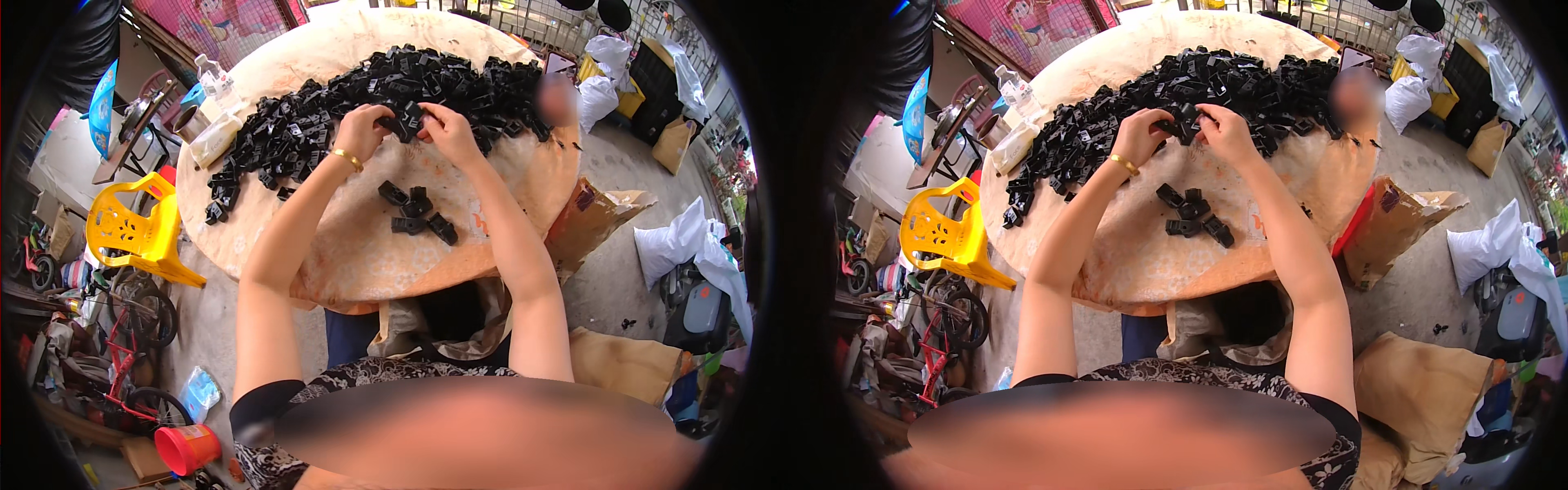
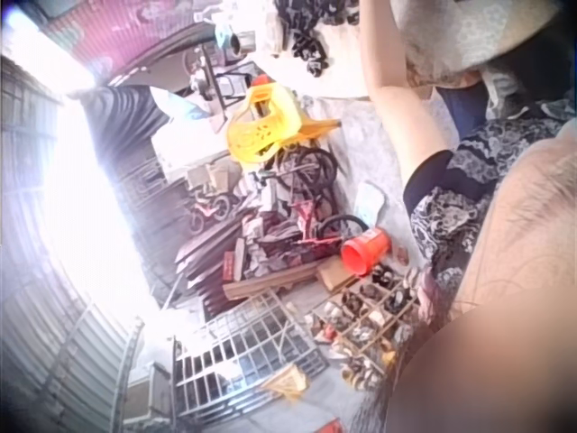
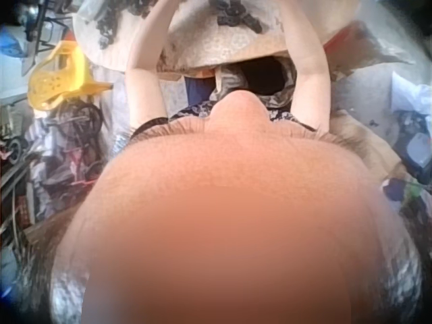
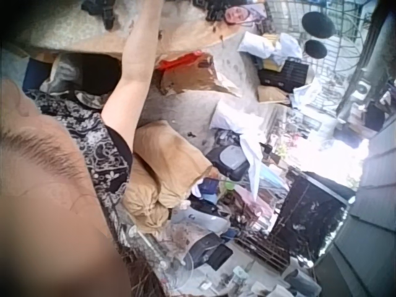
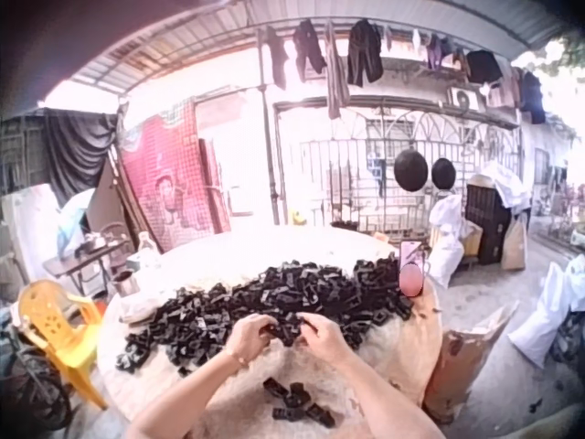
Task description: The person assembles small black plastic components by hand at a table.
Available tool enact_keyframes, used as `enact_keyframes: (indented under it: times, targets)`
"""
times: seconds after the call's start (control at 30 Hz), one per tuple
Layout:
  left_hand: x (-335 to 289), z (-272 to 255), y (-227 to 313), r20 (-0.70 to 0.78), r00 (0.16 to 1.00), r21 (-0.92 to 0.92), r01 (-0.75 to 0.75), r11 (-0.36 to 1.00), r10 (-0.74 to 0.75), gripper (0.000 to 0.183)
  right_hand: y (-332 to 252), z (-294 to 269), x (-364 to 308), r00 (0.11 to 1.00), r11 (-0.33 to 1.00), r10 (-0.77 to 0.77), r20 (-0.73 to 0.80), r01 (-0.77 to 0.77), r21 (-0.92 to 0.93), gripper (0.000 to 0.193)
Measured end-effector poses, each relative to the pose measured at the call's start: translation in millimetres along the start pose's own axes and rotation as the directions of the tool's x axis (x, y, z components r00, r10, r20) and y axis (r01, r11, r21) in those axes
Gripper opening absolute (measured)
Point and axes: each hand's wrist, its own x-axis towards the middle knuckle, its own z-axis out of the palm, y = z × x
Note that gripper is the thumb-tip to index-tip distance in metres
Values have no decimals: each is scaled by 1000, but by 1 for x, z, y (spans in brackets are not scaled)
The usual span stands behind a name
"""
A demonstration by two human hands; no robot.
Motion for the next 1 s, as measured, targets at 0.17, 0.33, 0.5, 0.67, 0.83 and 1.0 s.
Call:
enact_keyframes:
  times: [0.17,0.33,0.5,0.67,0.83,1.0]
  targets:
    - [-22,-8,12,48,983,-624,169,763,-178,37,-14,18,-12,985,998,18,170,-8,-57,19]
    - [-26,-12,16,268,916,-920,335,204,-297,34,-23,20,-16,990,984,-99,104,113,-140,17]
    - [-25,-14,10,261,917,-896,347,277,-303,34,-24,24,-20,986,977,-54,160,85,-196,16]
    - [-24,-21,16,117,978,-860,188,474,-175,42,-20,23,-19,999,995,42,33,-44,89,16]
    - [-25,-16,13,82,989,-837,134,531,-121,42,-29,22,-21,994,982,-48,100,65,-179,14]
    - [-26,-16,14,159,980,-672,194,714,-117,39,-30,22,-21,980,932,-165,115,193,-308,13]
